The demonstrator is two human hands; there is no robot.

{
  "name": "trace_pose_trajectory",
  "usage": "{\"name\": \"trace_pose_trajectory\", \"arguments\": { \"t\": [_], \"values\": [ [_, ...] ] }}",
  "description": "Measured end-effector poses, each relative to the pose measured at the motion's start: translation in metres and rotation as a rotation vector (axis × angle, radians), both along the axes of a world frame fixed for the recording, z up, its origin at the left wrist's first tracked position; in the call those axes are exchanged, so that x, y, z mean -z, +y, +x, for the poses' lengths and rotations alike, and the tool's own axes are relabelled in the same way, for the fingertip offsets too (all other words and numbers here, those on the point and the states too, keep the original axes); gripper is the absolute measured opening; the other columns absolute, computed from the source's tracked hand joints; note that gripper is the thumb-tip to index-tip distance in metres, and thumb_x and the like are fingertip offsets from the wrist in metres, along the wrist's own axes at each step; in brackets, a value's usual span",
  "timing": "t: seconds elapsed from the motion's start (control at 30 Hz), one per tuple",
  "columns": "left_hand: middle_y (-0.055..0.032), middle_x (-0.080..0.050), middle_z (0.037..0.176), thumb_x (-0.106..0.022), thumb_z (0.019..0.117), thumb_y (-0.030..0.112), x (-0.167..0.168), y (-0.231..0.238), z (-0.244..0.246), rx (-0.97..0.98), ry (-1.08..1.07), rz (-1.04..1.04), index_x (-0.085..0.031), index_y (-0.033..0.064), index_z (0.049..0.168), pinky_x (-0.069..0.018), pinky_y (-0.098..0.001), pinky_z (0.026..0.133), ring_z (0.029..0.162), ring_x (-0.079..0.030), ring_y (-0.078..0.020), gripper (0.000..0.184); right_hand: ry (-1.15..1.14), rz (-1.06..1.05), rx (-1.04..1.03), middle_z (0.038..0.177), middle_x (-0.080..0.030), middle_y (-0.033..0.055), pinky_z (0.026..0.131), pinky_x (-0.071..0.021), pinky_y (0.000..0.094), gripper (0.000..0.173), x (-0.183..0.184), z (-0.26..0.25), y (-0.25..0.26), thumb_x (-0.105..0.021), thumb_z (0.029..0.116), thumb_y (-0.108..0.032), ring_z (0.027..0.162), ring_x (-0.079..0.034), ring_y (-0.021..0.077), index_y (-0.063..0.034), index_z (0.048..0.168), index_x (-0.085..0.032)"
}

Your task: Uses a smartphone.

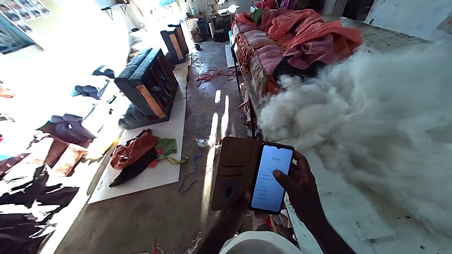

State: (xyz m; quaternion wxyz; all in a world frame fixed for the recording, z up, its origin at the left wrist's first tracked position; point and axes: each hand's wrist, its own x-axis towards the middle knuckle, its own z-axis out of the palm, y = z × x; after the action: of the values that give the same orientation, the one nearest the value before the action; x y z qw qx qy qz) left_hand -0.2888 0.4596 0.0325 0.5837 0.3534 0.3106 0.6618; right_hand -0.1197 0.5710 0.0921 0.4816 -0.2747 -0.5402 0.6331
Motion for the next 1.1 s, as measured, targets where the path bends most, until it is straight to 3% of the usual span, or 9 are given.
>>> {"name": "trace_pose_trajectory", "arguments": {
  "t": [0.23, 0.53, 1.1],
  "values": [
    [-0.0145, -0.074, 0.108, -0.061, 0.1026, 0.033, 0.0006, 0.0003, -0.0012, 0.012, -0.008, -0.006, -0.066, 0.0054, 0.122, -0.0627, -0.0378, 0.080, 0.088, -0.074, -0.0217, 0.035, 0.010, 0.018, -0.015, 0.117, -0.071, 0.0098, 0.080, -0.0632, 0.0367, 0.061, -0.0007, 0.0030, 0.0016, -0.065, 0.0927, -0.013, 0.098, -0.073, 0.0237, -0.0194, 0.148, -0.041],
    [-0.0157, -0.073, 0.108, -0.059, 0.1037, 0.032, 0.0018, 0.0006, -0.0019, 0.020, -0.003, 0.007, -0.066, 0.0046, 0.123, -0.0626, -0.0385, 0.081, 0.088, -0.074, -0.0226, 0.034, -0.016, -0.003, -0.027, 0.119, -0.070, 0.0098, 0.081, -0.0638, 0.0389, 0.073, 0.0046, 0.0025, 0.0010, -0.072, 0.0866, -0.003, 0.100, -0.072, 0.0260, -0.0208, 0.150, -0.039],
    [-0.0147, -0.074, 0.107, -0.059, 0.1038, 0.032, 0.0027, 0.0002, -0.0008, 0.027, -0.022, 0.018, -0.067, 0.0061, 0.122, -0.0629, -0.0376, 0.080, 0.087, -0.074, -0.0219, 0.032, 0.006, -0.008, -0.050, 0.121, -0.069, 0.0097, 0.082, -0.0627, 0.0382, 0.069, 0.0068, 0.0067, 0.0015, -0.069, 0.0864, -0.009, 0.101, -0.072, 0.0253, -0.0214, 0.149, -0.043]
  ]
}}
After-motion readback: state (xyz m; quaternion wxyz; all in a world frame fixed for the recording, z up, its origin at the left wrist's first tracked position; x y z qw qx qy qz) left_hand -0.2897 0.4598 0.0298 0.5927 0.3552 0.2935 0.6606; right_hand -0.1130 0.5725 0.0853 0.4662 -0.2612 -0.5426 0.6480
